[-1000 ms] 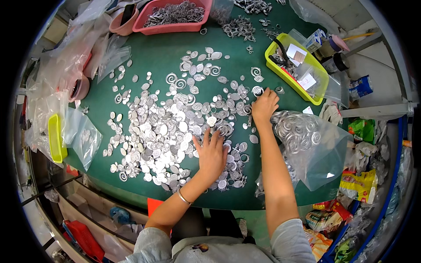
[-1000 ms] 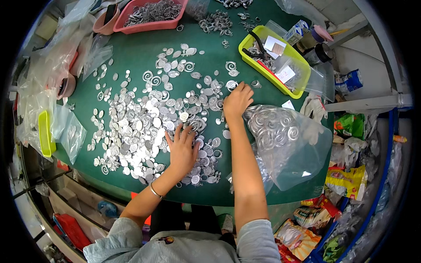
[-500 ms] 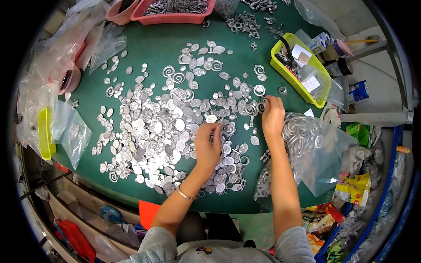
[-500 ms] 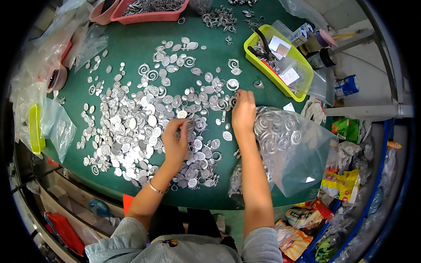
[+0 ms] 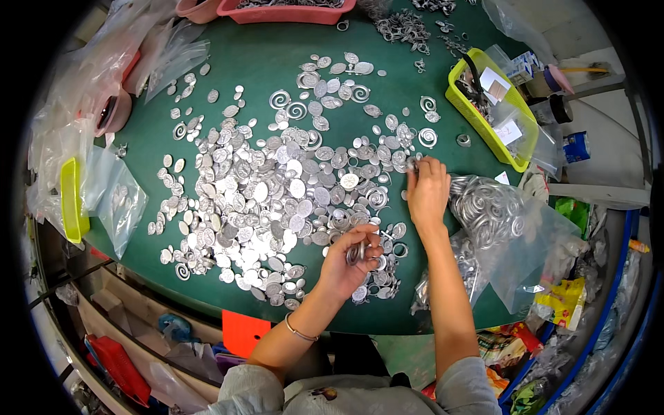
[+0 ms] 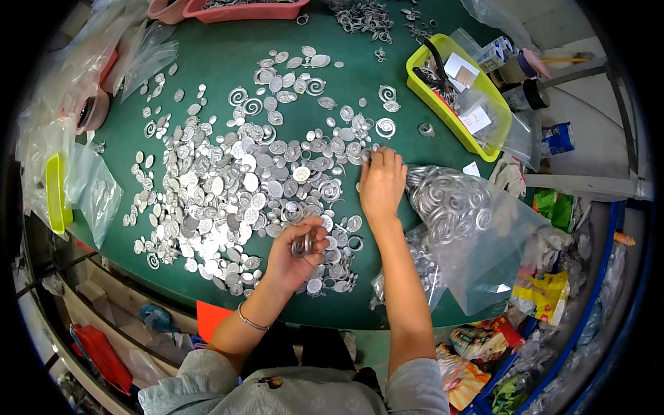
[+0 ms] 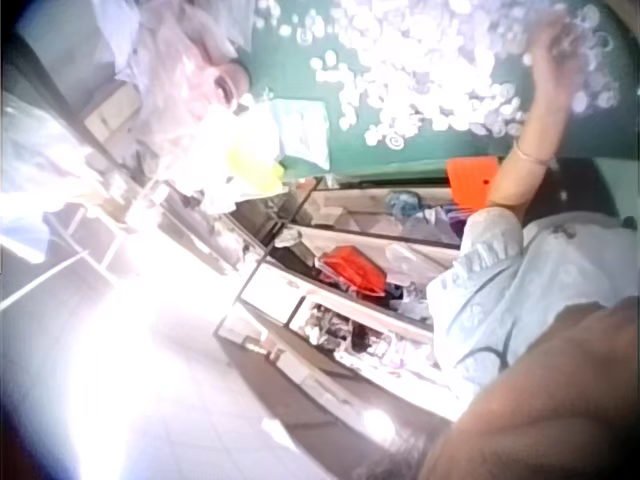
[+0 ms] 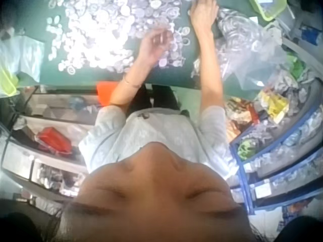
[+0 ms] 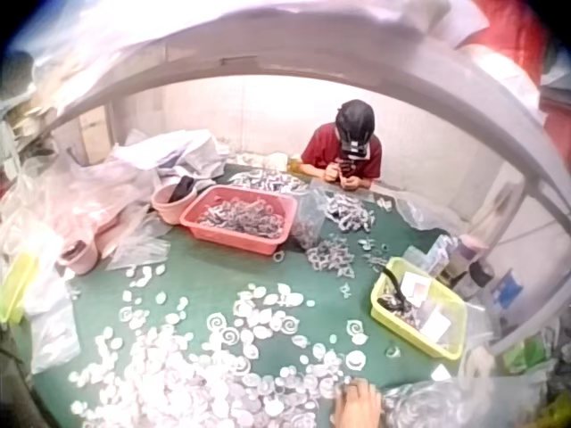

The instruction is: The person sorts and organizes a large quantity of small spiral-shaped and round metal decorative pieces on a green work surface by hand, gathering specific pieces into a stack and placing others into a plastic bag.

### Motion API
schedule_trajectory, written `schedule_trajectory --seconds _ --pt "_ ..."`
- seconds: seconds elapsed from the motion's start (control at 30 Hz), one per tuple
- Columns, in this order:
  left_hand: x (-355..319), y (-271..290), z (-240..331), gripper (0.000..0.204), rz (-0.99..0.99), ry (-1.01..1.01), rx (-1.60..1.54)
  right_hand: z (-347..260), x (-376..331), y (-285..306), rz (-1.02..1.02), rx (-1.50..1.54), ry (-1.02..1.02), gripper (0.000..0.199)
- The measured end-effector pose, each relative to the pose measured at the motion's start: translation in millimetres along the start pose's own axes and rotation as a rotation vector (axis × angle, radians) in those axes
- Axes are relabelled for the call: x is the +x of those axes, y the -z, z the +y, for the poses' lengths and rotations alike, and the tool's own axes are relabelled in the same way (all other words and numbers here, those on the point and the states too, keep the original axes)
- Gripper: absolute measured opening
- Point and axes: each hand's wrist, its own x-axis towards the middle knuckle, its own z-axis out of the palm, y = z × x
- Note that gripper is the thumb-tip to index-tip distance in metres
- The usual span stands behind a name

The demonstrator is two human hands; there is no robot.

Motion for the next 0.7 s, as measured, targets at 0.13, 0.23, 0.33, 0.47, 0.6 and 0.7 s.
schedule_trajectory --seconds 0.13,0.23,0.33,0.47,0.6,0.7 --pt "-7.6 -16.0 2.0 0.038 0.074 -0.061 -0.033 -14.3 -9.5 30.0 -0.16 0.571 -0.204 0.01" --pt "-10.0 -36.8 9.0 0.037 0.111 -0.114 -0.213 -33.4 -22.8 52.1 -0.549 0.972 -0.141 0.008" --pt "-0.3 13.8 1.4 0.032 0.084 -0.1 -0.155 -36.0 -23.2 39.5 -0.397 0.631 0.003 0.021" --pt "0.4 31.8 2.0 0.029 -0.197 -0.041 -0.185 -41.4 -19.7 9.2 -0.167 0.347 0.086 0.027" --pt "-10.3 0.7 5.7 0.035 0.072 -0.185 -0.028 -38.5 -25.8 11.5 -0.405 0.777 -0.143 0.018" --pt "-13.3 -4.7 11.4 0.039 0.111 -0.221 0.04 -45.1 -27.2 30.3 -0.571 0.99 -0.129 0.011"
